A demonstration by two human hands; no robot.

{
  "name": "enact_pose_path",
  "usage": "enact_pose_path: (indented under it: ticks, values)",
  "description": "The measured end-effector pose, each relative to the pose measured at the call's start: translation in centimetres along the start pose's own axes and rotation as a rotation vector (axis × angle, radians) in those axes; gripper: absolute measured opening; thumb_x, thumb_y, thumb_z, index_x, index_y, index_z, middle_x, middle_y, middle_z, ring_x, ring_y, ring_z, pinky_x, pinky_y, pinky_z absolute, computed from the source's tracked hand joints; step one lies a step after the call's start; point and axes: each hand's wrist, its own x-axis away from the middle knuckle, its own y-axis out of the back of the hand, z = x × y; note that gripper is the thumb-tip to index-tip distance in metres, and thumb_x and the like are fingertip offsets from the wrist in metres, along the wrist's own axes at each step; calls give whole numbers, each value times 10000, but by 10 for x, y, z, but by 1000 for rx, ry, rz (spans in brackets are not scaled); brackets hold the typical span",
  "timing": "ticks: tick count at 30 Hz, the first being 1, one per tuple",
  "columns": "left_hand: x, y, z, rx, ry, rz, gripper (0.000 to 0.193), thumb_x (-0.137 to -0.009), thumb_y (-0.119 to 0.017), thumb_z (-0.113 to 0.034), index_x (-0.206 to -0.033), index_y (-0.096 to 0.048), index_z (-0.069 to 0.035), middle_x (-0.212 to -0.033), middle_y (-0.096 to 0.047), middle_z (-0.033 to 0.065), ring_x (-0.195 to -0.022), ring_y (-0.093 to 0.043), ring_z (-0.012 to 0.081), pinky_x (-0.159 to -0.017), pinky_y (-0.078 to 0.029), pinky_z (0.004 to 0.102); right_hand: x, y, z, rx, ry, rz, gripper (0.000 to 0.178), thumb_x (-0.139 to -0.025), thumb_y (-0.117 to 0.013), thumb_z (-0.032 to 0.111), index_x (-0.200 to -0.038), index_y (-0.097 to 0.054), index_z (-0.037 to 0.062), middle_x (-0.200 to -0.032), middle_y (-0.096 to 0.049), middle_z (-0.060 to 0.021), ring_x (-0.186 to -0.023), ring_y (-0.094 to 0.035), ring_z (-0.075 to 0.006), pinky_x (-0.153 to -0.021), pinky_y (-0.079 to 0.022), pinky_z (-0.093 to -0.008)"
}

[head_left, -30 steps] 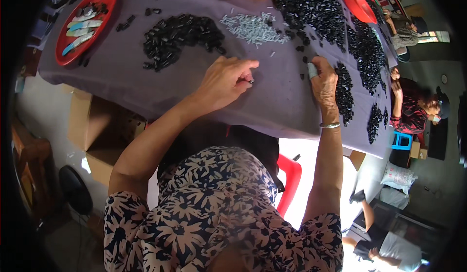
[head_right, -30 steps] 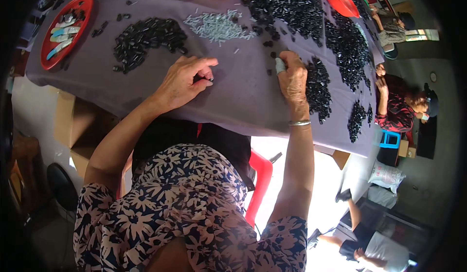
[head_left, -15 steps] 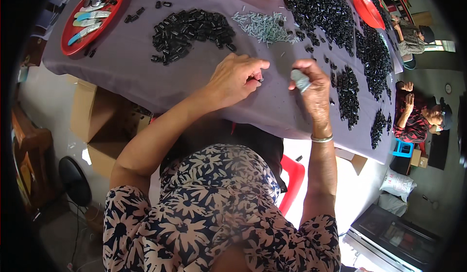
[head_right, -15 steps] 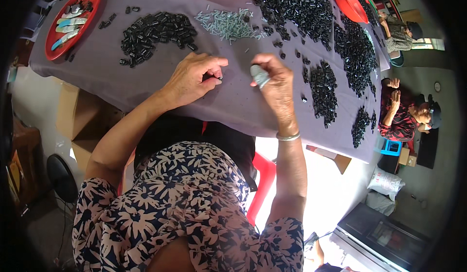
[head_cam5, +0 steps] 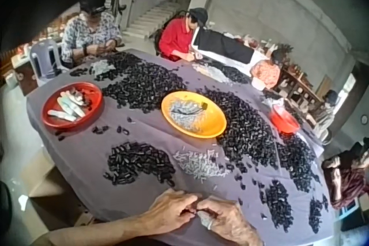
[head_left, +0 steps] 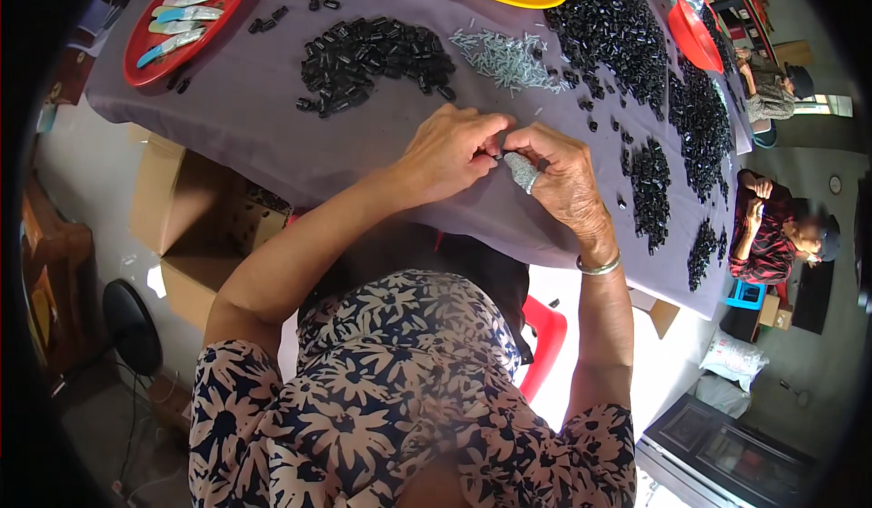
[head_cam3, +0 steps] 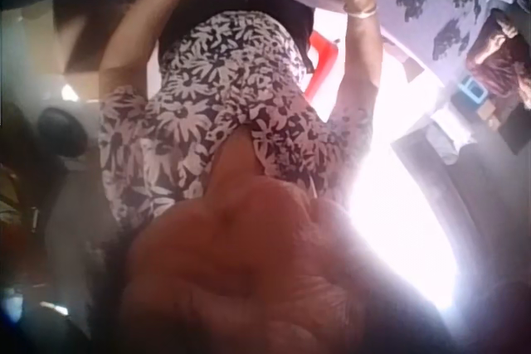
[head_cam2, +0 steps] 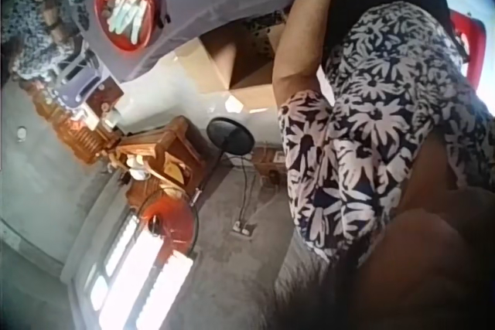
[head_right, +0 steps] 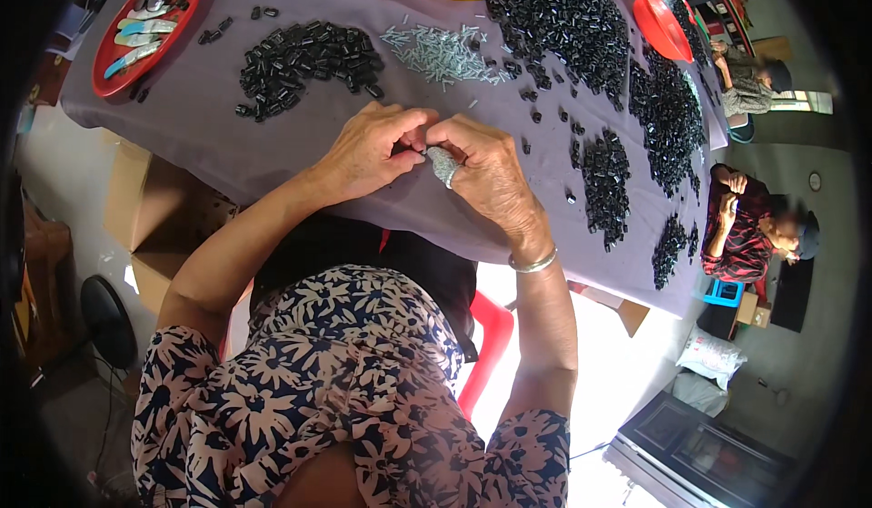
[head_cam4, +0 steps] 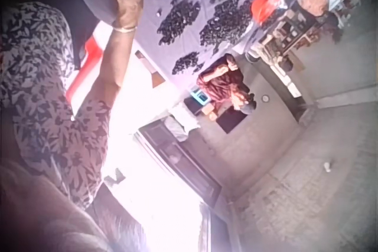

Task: Manually assembling small black and silver plastic components at a work table.

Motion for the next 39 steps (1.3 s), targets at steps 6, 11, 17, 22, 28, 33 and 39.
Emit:
enact_pose_path:
  ticks: [6, 11, 17, 22, 28, 33, 39]
  values:
    - [1, -1, 0, -19, 4, -11, 411, -766, -686, -69, -1167, -600, -87, -897, -659, 61, -890, -620, 258, -845, -441, 403, -4, -3, -1, 48, 122, 23, 223, -760, -690, -76, -955, -657, 26, -823, -634, -58, -704, -600, -164, -654, -485, -273]
    - [1, -3, 2, -9, -20, -33, 403, -781, -674, -62, -1175, -597, -98, -905, -658, 68, -891, -618, 261, -851, -439, 405, -5, -2, 3, 40, 96, 55, 211, -762, -698, -64, -947, -658, 29, -836, -652, -75, -735, -644, -210, -674, -503, -303]
    - [-2, -1, 2, -4, -21, 2, 439, -772, -688, -52, -1200, -595, -83, -963, -668, 75, -896, -630, 250, -884, -430, 399, -1, -9, -7, 67, 124, 13, 191, -772, -695, -61, -936, -652, 28, -863, -669, -83, -762, -669, -227, -681, -515, -309]
    - [-2, 1, 2, -11, 3, 29, 476, -748, -690, -29, -1214, -599, -59, -1028, -681, 87, -912, -638, 258, -903, -434, 404, -2, -12, -7, 55, 162, 19, 180, -792, -688, -55, -952, -656, 21, -881, -683, -83, -772, -677, -209, -684, -518, -301]
    - [2, -3, 2, 21, -17, -51, 454, -751, -716, -124, -1192, -609, -108, -894, -667, 83, -849, -614, 261, -842, -426, 384, 12, -21, -1, -9, -48, -69, 108, -863, -668, -10, -966, -674, 20, -880, -698, -65, -780, -655, -121, -685, -512, -261]
    - [0, 1, -2, 65, 0, -19, 467, -746, -733, -135, -1192, -601, -103, -855, -656, 56, -829, -615, 243, -842, -424, 376, 6, -23, -10, -444, -342, -47, 64, -892, -672, 27, -956, -663, 21, -854, -679, -30, -718, -625, -91, -618, -491, -209]
    - [-1, 2, -6, 95, -34, -8, 541, -730, -749, -62, -1241, -574, -76, -854, -638, 46, -807, -619, 251, -751, -493, 385, -7, -1, -5, -645, -722, 173, 179, -850, -737, 128, -976, -650, 37, -738, -612, 1, -522, -526, -41, -436, -415, -173]
